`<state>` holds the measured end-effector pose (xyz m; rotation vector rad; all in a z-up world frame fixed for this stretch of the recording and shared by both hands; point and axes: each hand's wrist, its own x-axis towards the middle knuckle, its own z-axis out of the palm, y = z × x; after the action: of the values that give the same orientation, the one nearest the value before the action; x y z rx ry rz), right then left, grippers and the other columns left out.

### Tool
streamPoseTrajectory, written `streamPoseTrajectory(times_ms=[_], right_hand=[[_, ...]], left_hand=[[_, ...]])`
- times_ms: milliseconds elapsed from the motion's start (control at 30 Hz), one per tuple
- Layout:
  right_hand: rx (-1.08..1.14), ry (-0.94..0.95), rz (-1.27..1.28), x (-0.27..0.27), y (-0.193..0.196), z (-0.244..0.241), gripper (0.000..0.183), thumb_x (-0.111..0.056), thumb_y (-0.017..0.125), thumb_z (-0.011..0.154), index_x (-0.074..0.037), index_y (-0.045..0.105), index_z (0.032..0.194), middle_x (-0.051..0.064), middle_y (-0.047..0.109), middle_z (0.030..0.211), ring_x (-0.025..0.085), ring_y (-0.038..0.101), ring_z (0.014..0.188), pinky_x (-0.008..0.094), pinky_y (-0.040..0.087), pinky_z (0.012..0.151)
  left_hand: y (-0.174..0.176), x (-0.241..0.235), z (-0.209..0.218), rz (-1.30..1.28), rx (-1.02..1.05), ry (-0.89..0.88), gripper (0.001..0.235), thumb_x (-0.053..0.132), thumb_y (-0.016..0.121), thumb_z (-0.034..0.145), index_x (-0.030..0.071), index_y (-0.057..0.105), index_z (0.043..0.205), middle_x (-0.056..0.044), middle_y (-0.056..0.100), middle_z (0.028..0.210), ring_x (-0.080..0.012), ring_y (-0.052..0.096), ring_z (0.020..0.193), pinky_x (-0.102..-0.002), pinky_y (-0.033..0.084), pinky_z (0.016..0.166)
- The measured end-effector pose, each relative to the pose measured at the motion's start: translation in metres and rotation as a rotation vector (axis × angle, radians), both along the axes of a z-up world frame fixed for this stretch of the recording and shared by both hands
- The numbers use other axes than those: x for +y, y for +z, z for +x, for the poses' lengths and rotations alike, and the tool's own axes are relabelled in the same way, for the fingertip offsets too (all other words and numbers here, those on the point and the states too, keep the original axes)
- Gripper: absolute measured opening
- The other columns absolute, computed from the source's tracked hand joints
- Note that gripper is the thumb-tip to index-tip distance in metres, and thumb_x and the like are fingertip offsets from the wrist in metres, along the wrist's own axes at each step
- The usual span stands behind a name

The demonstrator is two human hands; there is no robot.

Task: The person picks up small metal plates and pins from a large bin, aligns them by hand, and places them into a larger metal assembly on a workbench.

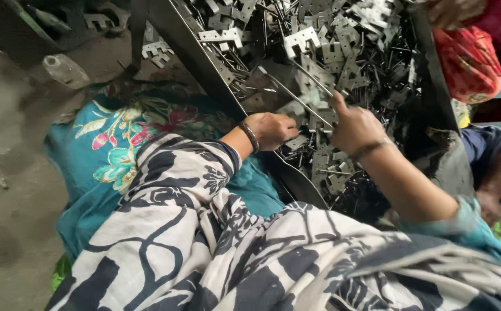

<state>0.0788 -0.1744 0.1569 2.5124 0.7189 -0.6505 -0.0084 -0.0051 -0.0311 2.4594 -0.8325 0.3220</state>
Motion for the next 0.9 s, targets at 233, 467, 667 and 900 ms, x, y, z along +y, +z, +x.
streamPoseTrajectory(times_ms=[233, 467, 667, 900], right_hand=[[0.009, -0.215, 0.045, -0.089, -0.013, -0.03, 0.1, -0.02, 0.072, 0.077, -0.025, 0.023, 0.164, 0.021, 0.072, 0.108, 0.039, 0.069, 0.104, 0.047, 0.056, 0.092], [-0.095, -0.205, 0.291, -0.093, -0.078, -0.032, 0.096, -0.021, 0.072, 0.078, -0.017, 0.028, 0.163, 0.027, 0.068, 0.104, 0.044, 0.067, 0.098, 0.049, 0.055, 0.086], [-0.059, -0.318, 0.481, -0.12, -0.096, -0.086, 0.093, -0.017, 0.067, 0.072, -0.014, 0.034, 0.159, 0.026, 0.069, 0.092, 0.042, 0.069, 0.09, 0.047, 0.057, 0.087], [-0.133, -0.431, 1.213, -0.12, -0.146, -0.072, 0.076, -0.005, 0.07, 0.08, -0.008, 0.05, 0.154, 0.018, 0.075, 0.112, 0.019, 0.075, 0.09, 0.032, 0.058, 0.079]], left_hand=[[-0.002, 0.005, 0.004, -0.176, -0.046, -0.165, 0.032, 0.008, 0.07, 0.07, 0.013, 0.065, 0.101, -0.002, 0.064, 0.097, -0.0205, 0.067, 0.092, -0.033, 0.057, 0.075], [0.004, 0.009, 0.013, -0.037, 0.073, -0.137, 0.022, 0.009, 0.069, 0.074, 0.009, 0.061, 0.094, -0.006, 0.064, 0.098, -0.0257, 0.067, 0.097, -0.035, 0.057, 0.085], [0.023, 0.018, -0.007, 0.008, 0.065, -0.065, 0.033, 0.003, 0.064, 0.074, 0.01, 0.062, 0.107, -0.007, 0.066, 0.103, -0.027, 0.067, 0.1, -0.037, 0.056, 0.084], [0.009, 0.017, 0.004, -0.056, 0.249, -0.01, 0.034, 0.003, 0.062, 0.083, 0.011, 0.064, 0.116, -0.007, 0.068, 0.112, -0.0289, 0.066, 0.11, -0.038, 0.056, 0.091]])
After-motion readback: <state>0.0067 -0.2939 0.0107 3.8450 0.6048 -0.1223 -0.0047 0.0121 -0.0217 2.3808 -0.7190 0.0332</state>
